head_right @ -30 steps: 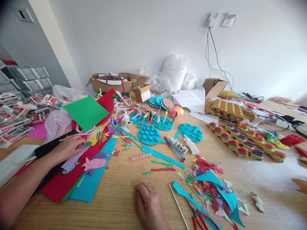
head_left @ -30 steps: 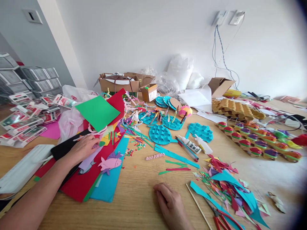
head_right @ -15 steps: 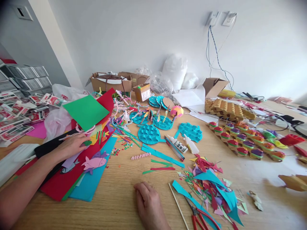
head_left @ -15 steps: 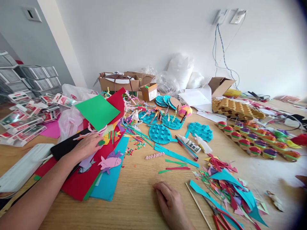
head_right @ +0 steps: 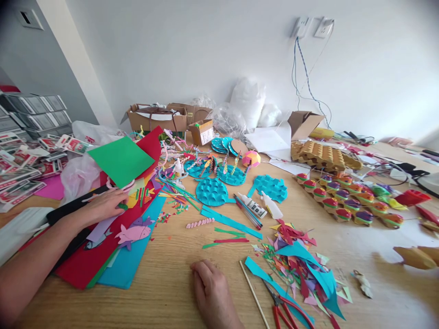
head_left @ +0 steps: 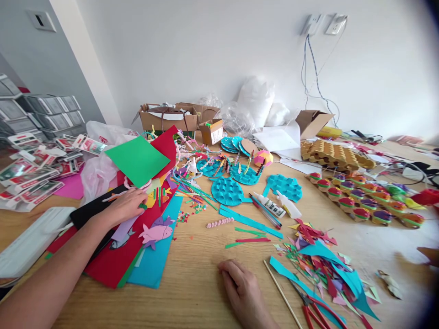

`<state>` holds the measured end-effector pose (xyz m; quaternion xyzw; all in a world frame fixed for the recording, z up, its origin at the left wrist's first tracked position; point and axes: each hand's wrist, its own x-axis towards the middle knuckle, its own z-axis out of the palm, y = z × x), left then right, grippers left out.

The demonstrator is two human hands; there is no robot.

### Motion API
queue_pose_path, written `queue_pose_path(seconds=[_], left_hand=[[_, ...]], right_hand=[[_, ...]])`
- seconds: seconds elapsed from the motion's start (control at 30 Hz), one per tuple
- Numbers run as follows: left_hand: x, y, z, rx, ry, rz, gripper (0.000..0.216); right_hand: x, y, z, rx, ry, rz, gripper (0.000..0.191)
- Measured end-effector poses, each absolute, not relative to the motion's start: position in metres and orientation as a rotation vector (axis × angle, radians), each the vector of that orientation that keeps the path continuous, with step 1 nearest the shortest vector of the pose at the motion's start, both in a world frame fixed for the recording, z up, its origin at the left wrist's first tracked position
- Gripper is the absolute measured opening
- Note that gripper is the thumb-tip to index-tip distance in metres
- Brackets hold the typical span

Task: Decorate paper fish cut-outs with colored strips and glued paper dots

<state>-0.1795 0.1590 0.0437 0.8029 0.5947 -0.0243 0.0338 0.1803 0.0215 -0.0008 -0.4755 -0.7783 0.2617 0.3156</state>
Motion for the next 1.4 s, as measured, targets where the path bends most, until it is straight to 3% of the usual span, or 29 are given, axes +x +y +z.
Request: queue_pose_path(seconds=[0.23, 0.43, 0.8, 1.4], left_hand=[[-0.178, 0.159, 0.052, 2.453, 1.772, -0.073, 0.018], [-0.184, 0.169, 0.053, 2.417, 1.583, -0.029, 0.004], [-0.182, 0.164, 0.076, 2.157, 1.688, 0.228, 0.025], [-0.191, 0.16, 0.076, 1.917, 1.861, 0.474, 0.023]], right_hand=[[0.179, 0.022, -0.002, -1.26, -2.043, 0.691, 0.02], [0.18, 0.023, -0.002, -1.268, -2.047, 0.697, 0.019], [0.179, 0.023, -0.003, -1.287, -2.055, 0.691, 0.02], [0.178, 0.024, -0.004, -1.299, -2.048, 0.662, 0.02]])
